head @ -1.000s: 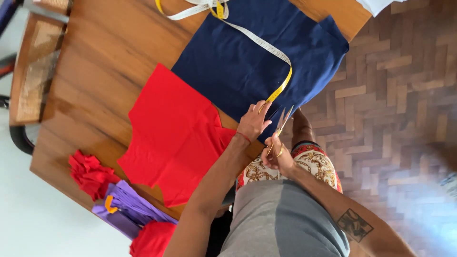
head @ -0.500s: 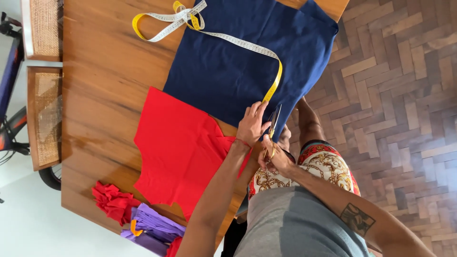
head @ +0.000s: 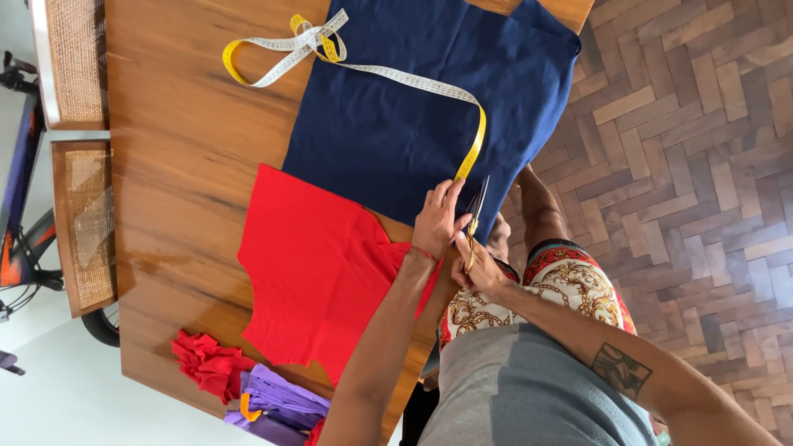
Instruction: The person measures and cuts a piece of dark blue fabric using shears and a measuring tape on a wooden table. They also handle a red fabric piece and a white cloth, measuring the red fabric's neckline.
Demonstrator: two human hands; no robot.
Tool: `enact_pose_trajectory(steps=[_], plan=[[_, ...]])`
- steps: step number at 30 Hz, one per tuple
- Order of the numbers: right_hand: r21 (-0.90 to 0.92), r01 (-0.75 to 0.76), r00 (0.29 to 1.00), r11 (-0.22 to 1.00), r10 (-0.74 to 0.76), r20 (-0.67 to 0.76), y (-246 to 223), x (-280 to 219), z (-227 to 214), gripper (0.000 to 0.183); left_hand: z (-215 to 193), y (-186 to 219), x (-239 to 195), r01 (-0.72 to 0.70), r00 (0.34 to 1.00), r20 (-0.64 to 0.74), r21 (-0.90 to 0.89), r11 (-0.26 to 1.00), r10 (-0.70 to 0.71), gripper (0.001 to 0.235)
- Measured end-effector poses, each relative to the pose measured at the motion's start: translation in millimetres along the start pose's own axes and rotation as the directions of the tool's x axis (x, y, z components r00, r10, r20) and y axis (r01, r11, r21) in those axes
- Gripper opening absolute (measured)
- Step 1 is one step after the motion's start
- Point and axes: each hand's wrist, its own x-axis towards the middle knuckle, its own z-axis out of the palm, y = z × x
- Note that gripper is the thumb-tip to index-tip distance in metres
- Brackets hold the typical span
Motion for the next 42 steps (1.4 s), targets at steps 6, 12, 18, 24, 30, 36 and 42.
enact_pose_trajectory(steps=[6, 12, 18, 24, 30, 36, 42], plan=[[-0.087, -0.023, 0.998, 0.996, 0.018, -0.056, -13.3, 0.9, 3.5, 0.055, 0.6, -2.9, 1.3, 0.012, 1.0, 0.017, -0.026, 1.0, -0.011, 0.08], [-0.093, -0.055, 0.994, 0.994, 0.046, -0.098, 46.0, 41.3, -5.6, 0.058, 7.3, -8.7, 2.2, 0.004, 1.0, 0.014, -0.039, 0.999, -0.003, 0.083], [-0.042, -0.04, 0.989, 0.998, 0.033, -0.147, 60.3, 53.8, -7.1, 0.056, -8.3, 0.0, 2.0, 0.022, 0.999, 0.044, -0.046, 0.999, -0.02, 0.081], [0.055, -0.009, 0.987, 0.998, 0.018, -0.158, 45.7, 47.1, 1.3, 0.045, -5.2, -3.0, 3.4, 0.023, 0.999, 0.044, -0.055, 0.998, -0.021, 0.08], [0.04, 0.022, 0.992, 0.999, -0.017, -0.126, 46.1, 47.5, -2.2, 0.049, -7.7, -1.2, 4.1, 0.019, 0.999, 0.038, -0.031, 0.999, -0.018, 0.082], [-0.02, 0.026, 0.993, 0.999, -0.028, -0.116, 45.8, 53.8, -6.3, 0.048, -8.5, -1.7, 5.7, 0.023, 0.999, 0.039, -0.023, 0.999, -0.022, 0.08], [-0.074, 0.035, 0.989, 0.997, -0.045, -0.139, 65.2, 65.0, -13.2, 0.046, -9.9, -2.9, 7.2, 0.039, 0.997, 0.062, -0.043, 0.998, -0.036, 0.079]])
